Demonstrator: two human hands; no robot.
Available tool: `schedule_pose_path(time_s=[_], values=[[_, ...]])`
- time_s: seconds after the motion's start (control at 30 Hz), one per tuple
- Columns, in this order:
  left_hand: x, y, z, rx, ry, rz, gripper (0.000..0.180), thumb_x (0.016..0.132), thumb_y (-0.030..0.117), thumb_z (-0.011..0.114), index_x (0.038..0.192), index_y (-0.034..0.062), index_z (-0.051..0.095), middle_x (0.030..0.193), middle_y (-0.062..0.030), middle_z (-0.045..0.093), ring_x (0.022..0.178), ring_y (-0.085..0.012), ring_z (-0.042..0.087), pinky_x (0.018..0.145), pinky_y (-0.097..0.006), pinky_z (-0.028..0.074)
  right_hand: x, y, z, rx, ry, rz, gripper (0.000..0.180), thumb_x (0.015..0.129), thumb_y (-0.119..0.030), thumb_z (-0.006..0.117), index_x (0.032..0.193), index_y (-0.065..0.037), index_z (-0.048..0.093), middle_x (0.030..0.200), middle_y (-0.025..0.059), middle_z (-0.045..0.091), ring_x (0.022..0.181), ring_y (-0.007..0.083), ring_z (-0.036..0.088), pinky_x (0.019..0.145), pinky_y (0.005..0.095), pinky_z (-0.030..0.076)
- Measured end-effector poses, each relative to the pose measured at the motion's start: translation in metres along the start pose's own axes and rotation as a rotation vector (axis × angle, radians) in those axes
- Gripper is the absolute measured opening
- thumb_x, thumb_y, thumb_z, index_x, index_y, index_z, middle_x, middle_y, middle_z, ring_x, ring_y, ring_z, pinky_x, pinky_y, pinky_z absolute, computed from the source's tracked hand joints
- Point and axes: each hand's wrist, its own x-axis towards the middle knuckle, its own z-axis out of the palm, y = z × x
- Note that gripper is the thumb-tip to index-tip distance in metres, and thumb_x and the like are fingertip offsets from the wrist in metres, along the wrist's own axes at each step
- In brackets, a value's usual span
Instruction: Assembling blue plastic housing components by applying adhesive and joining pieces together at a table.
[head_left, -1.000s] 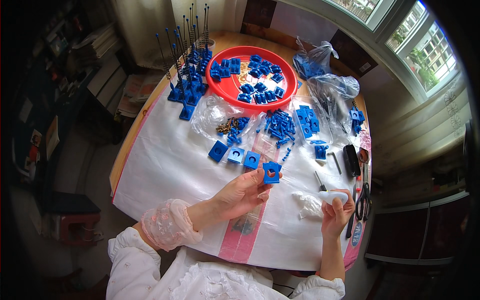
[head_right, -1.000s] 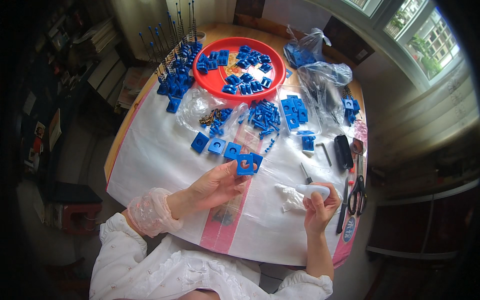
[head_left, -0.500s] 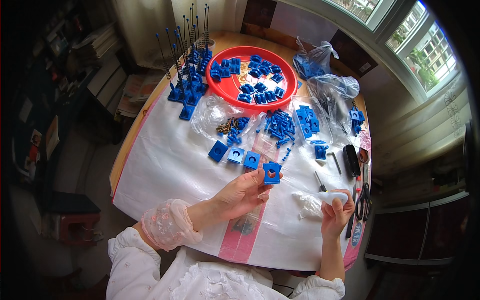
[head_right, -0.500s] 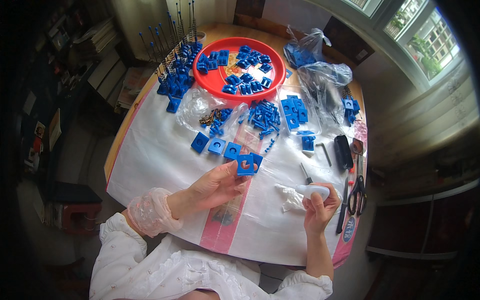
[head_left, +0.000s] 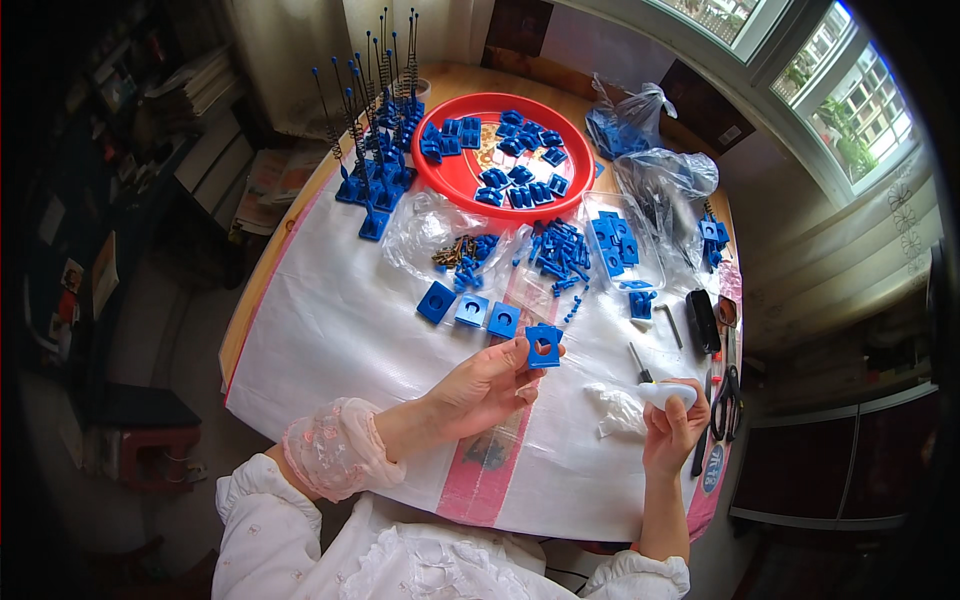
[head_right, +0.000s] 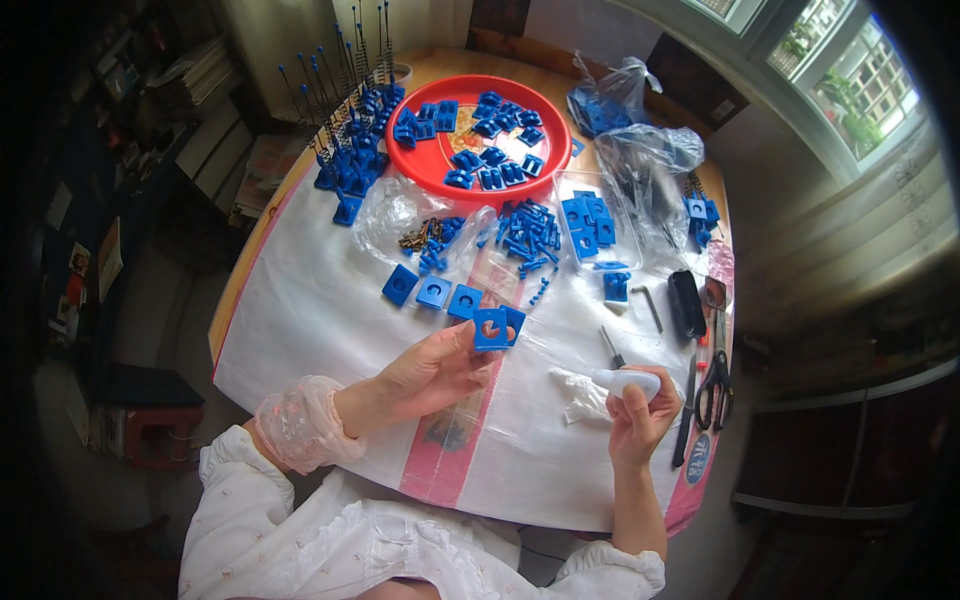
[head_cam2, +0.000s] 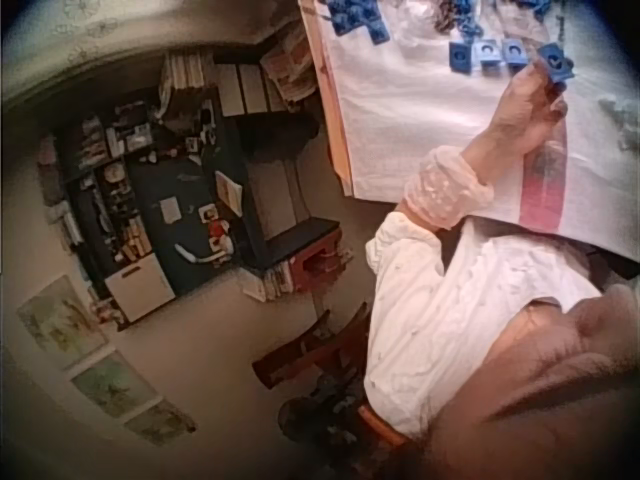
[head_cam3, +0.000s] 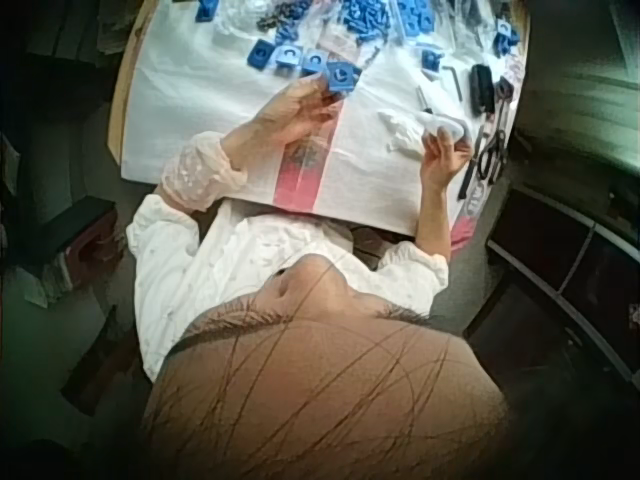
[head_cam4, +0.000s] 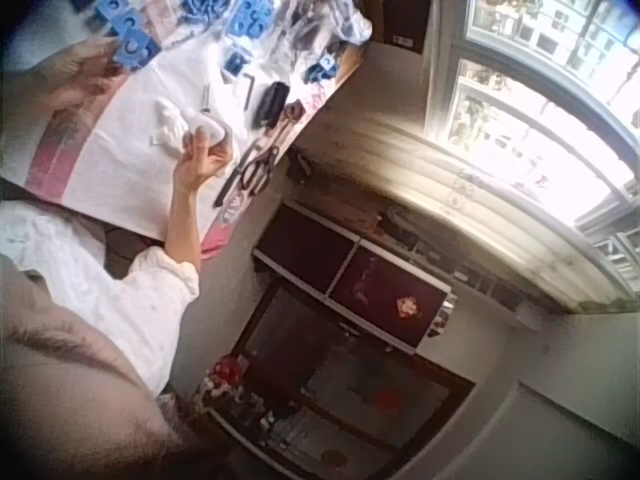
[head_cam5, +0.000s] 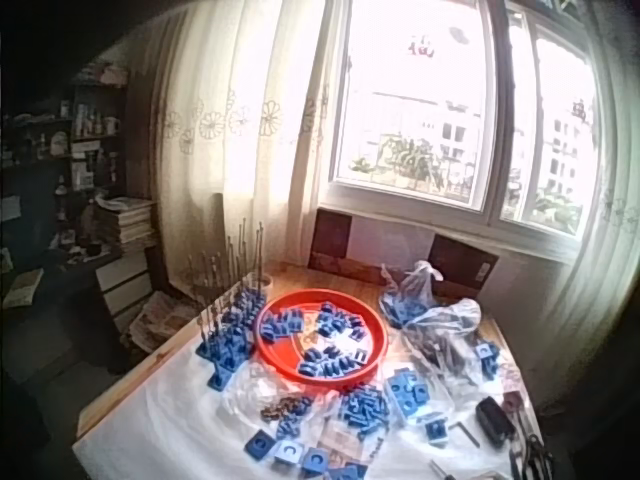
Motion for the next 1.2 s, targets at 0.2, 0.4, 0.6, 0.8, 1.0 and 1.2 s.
schedule_pose_path(time_s=[0.2, 0.4, 0.6, 0.8, 1.0, 1.2], values=[[-0.0002, 0.001, 0.0017, 0.009, -0.015, 0.0, 0.036, 0.097, 0.032, 0.059, 0.125, 0.0109, 0.056, 0.118, -0.0007, 0.06, 0.099, -0.0101, 0.051, 0.077, -0.026, 0.042, -0.0001, 0.0015, -0.0022, -0.007, -0.001, 0.002, 0.02, 0.089, -0.014, 0.066, 0.095, 0.003, 0.058, 0.062, -0.0039, 0.043, 0.047, 0.0014, 0.029, 0.045, 0.0207, 0.025], [-0.0003, 0.0003, 0.0005, -0.007, -0.011, 0.003, 0.036, 0.097, 0.032, 0.059, 0.126, 0.0108, 0.056, 0.119, -0.0011, 0.06, 0.1, -0.0106, 0.051, 0.078, -0.027, 0.042, 0.0001, 0.0008, -0.0001, -0.003, 0.002, -0.008, 0.02, 0.089, -0.014, 0.067, 0.095, 0.003, 0.058, 0.063, -0.0035, 0.044, 0.047, 0.0014, 0.029, 0.045, 0.0208, 0.025], [0.0014, -0.0006, -0.0042, -0.009, -0.032, 0.004, 0.037, 0.097, 0.033, 0.058, 0.127, 0.0106, 0.056, 0.121, -0.0011, 0.06, 0.102, -0.0108, 0.051, 0.079, -0.027, 0.043, -0.0003, 0.0016, -0.0014, -0.002, 0.009, -0.002, 0.02, 0.089, -0.015, 0.067, 0.094, 0.003, 0.058, 0.065, -0.0029, 0.046, 0.048, 0.0016, 0.029, 0.045, 0.0207, 0.025], [0.0003, -0.0001, -0.0019, 0.005, -0.021, 0.009, 0.038, 0.097, 0.033, 0.058, 0.128, 0.0108, 0.055, 0.121, -0.0012, 0.06, 0.102, -0.011, 0.051, 0.08, -0.028, 0.043, -0.0004, 0.0015, -0.0032, 0.002, -0.014, -0.003, 0.019, 0.089, -0.014, 0.066, 0.096, 0.003, 0.058, 0.072, 0.0007, 0.053, 0.048, 0.0018, 0.03, 0.044, 0.0209, 0.025], [0.0002, -0.0002, -0.0022, 0.01, -0.027, 0.008, 0.038, 0.098, 0.033, 0.057, 0.129, 0.0109, 0.054, 0.122, -0.0013, 0.06, 0.102, -0.011, 0.051, 0.08, -0.027, 0.043, -0.0003, 0.0016, -0.0048, 0.008, -0.031, -0.006, 0.018, 0.089, -0.012, 0.066, 0.096, 0.003, 0.058, 0.078, 0.0033, 0.056, 0.048, 0.0018, 0.031, 0.044, 0.0209, 0.026], [-0.0003, -0.0005, -0.0021, 0.002, -0.02, 0.008, 0.038, 0.098, 0.033, 0.058, 0.129, 0.0108, 0.053, 0.122, -0.0016, 0.06, 0.102, -0.0111, 0.051, 0.079, -0.027, 0.043, -0.0003, 0.002, -0.0046, 0.014, -0.027, 0.001, 0.018, 0.089, -0.012, 0.065, 0.097, 0.003, 0.058, 0.078, 0.0032, 0.056, 0.048, 0.0017, 0.031, 0.044, 0.0209, 0.026]])
